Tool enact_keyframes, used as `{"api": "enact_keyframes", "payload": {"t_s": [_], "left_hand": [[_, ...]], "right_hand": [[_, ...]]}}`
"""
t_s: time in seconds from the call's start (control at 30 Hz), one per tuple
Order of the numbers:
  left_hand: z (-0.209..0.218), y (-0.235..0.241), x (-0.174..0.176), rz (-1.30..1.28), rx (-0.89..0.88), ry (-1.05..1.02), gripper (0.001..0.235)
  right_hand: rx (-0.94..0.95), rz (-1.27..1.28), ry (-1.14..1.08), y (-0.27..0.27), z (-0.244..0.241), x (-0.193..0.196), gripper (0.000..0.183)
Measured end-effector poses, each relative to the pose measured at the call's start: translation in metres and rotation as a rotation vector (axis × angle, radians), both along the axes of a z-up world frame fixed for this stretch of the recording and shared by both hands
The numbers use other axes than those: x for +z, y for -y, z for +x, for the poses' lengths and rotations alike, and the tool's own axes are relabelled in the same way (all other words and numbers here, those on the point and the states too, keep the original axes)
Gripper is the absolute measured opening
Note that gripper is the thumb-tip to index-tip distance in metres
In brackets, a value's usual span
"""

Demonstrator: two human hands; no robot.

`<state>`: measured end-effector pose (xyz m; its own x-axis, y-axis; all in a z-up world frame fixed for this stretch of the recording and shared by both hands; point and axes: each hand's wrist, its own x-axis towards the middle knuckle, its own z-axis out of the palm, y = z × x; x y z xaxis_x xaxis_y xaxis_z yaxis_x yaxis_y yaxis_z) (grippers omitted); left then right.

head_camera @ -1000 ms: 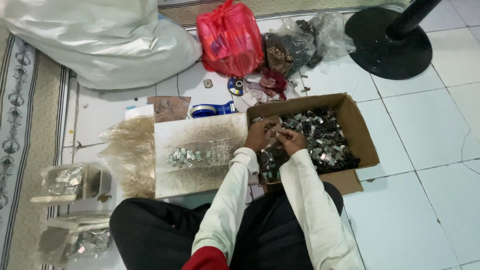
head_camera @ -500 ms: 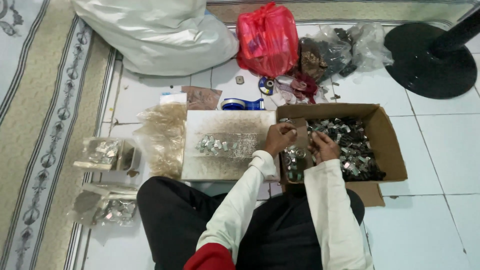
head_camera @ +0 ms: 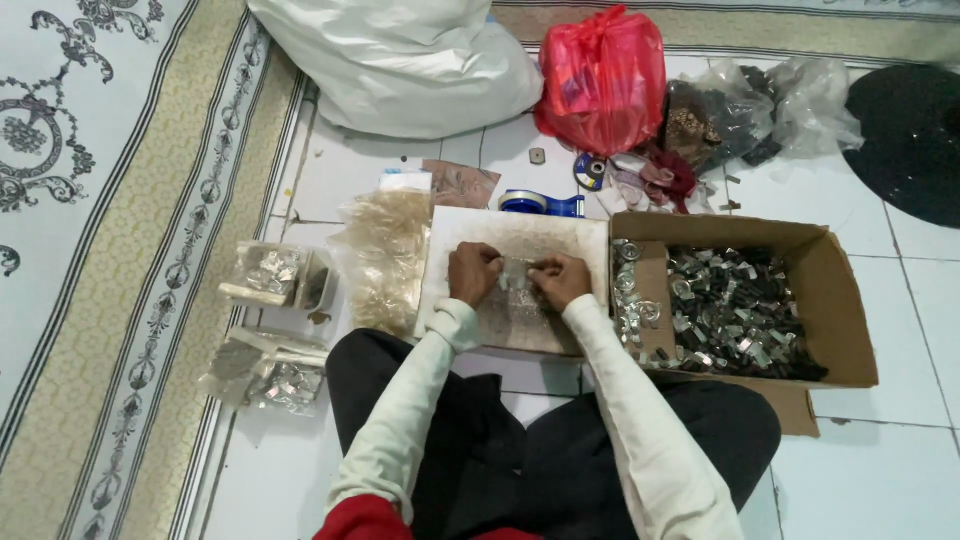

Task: The person is sitting on the floor and arranging small metal components from a cardboard box onto a white board in a systematic manner.

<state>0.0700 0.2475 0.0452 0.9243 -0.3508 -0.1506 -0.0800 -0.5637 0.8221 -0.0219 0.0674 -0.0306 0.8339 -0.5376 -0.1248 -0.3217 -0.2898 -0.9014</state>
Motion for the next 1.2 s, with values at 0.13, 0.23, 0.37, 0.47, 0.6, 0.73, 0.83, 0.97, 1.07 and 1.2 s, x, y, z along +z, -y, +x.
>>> {"api": "enact_keyframes", "payload": {"t_s": [0.13, 0.23, 0.37, 0.47, 0.6, 0.73, 0.83, 0.97, 1.07, 1.2], "left_hand": [[0.016, -0.030, -0.008, 0.061, 0.064, -0.004, 0.018], [0.018, -0.040, -0.008, 0.095, 0.076, -0.044, 0.019], [0.011, -0.035, 0.023, 0.133, 0.050, 0.038, 0.024], [0.000, -0.019, 0.034, 0.079, 0.004, 0.176, 0.023], [-0.021, 0.027, 0.026, -0.075, -0.169, 0.440, 0.016], [-0.055, 0.099, 0.027, -0.058, -0.400, 0.417, 0.015], [-0.081, 0.159, 0.008, 0.107, -0.586, 0.468, 0.017], [-0.099, 0.220, -0.039, 0.295, -0.751, 0.547, 0.011], [-0.103, 0.250, -0.083, 0.453, -0.763, 0.586, 0.009], [-0.097, 0.262, -0.108, 0.657, -0.859, 0.645, 0.006]], "right_hand": [[0.066, -0.032, -0.034, -0.046, 0.026, 0.020, 0.019], [0.053, -0.066, -0.083, -0.061, 0.032, 0.033, 0.019], [-0.046, -0.162, 0.113, -0.048, 0.006, 0.059, 0.016], [-0.087, -0.203, 0.186, -0.009, -0.026, 0.060, 0.014], [-0.125, -0.362, 0.172, 0.067, -0.068, 0.069, 0.016], [-0.077, -0.279, -0.010, 0.145, -0.102, 0.040, 0.019], [0.043, -0.426, -0.187, 0.156, -0.119, 0.048, 0.025], [0.133, -0.365, -0.565, 0.172, -0.122, -0.018, 0.052], [0.453, -0.838, -0.802, 0.177, -0.124, -0.068, 0.071], [0.644, -1.144, -0.871, 0.174, -0.118, -0.061, 0.068]]}}
